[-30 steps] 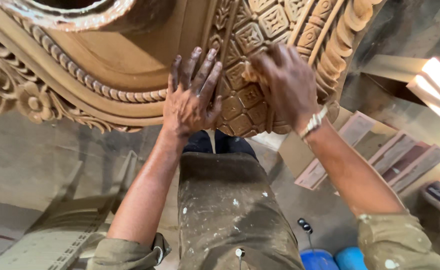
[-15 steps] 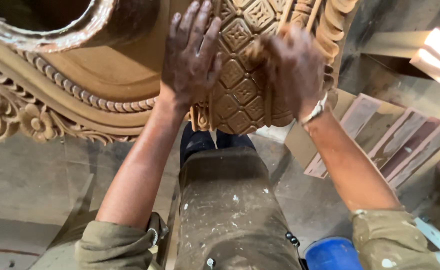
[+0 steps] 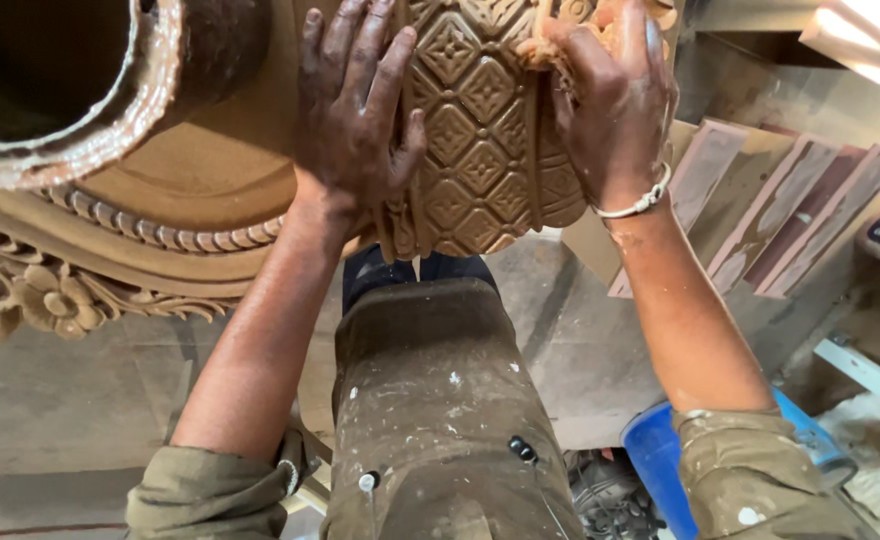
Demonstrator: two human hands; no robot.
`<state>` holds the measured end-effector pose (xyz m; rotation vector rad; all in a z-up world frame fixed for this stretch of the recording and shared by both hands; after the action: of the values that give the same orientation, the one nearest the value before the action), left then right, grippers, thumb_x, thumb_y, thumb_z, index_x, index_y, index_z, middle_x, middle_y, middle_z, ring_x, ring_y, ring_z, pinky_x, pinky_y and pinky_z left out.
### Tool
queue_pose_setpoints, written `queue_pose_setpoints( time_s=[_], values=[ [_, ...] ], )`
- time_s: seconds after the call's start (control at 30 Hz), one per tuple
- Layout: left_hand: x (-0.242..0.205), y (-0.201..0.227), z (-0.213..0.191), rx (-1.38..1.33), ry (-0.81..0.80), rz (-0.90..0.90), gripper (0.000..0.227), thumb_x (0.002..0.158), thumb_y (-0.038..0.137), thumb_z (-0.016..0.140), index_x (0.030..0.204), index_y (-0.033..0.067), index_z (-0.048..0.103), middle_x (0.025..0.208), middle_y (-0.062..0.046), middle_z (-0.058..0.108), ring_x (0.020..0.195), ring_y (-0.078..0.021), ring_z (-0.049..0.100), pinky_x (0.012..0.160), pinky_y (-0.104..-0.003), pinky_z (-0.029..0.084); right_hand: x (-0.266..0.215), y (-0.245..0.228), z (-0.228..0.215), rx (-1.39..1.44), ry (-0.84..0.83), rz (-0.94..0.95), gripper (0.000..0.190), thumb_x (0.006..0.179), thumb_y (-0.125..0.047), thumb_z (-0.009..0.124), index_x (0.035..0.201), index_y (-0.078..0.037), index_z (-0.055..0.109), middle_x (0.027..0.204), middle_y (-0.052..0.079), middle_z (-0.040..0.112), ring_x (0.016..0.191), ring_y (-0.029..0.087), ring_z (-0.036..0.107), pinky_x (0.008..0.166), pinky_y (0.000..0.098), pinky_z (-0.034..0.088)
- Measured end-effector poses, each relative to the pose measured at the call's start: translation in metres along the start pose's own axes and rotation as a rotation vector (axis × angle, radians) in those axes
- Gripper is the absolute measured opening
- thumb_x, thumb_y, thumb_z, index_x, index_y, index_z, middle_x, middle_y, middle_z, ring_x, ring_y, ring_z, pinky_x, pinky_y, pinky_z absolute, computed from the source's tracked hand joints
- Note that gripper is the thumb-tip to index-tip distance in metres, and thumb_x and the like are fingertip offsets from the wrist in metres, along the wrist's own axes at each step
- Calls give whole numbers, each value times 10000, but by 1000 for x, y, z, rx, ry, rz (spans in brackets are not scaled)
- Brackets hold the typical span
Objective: The person applies a dark liquid finish to a large, ornately carved wooden panel using a cloth. They repeatedly dip the cloth into a metal can and wipe the liquid onto the intricate floral and geometric patterns of the wood, ensuring coverage across the detailed carvings.
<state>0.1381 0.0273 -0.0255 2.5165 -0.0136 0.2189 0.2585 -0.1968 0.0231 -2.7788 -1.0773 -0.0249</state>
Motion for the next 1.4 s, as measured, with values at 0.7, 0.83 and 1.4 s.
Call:
queue_pose_setpoints(
  time_s=[0.7, 0.83, 1.4],
  values=[
    [1, -3, 0, -13, -10, 5, 584, 952, 259, 664, 1470, 23, 532, 1649, -190, 391, 1568, -349, 280, 1326, -547, 123, 9, -46, 19, 26, 38, -214, 153, 996, -142, 733, 1146, -157, 712, 1117, 84, 673, 1031, 234, 612, 838, 344, 567],
    [1, -3, 3, -4, 0, 3, 564, 976, 268, 656, 1472, 28, 535, 1655, -190, 375, 1571, -343, 264, 1329, -535, 120, 48, -10, 28, 222, 25, -148, 156, 1002, -73, 788, 1135, -78, 706, 1036, 88, 672, 941, 266, 631, 789, 411, 544],
    [-4, -7, 9, -20, 47, -6, 698, 937, 219, 659, 1551, 20, 392, 1652, -190, 366, 1570, -345, 263, 1334, -532, 147, 79, -32, 38, 68, -244, 148, 156, 1060, -250, 748, 1122, -107, 731, 945, 89, 710, 788, 212, 648, 690, 362, 549]
  ],
)
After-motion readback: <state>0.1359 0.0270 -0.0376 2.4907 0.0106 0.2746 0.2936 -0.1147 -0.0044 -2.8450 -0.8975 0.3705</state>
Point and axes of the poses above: each hand's wrist, its own x-axis towards the middle knuckle, its own z-axis out of the palm, y = z × x, the point moved 3 cm from there along x, towards the middle knuckle
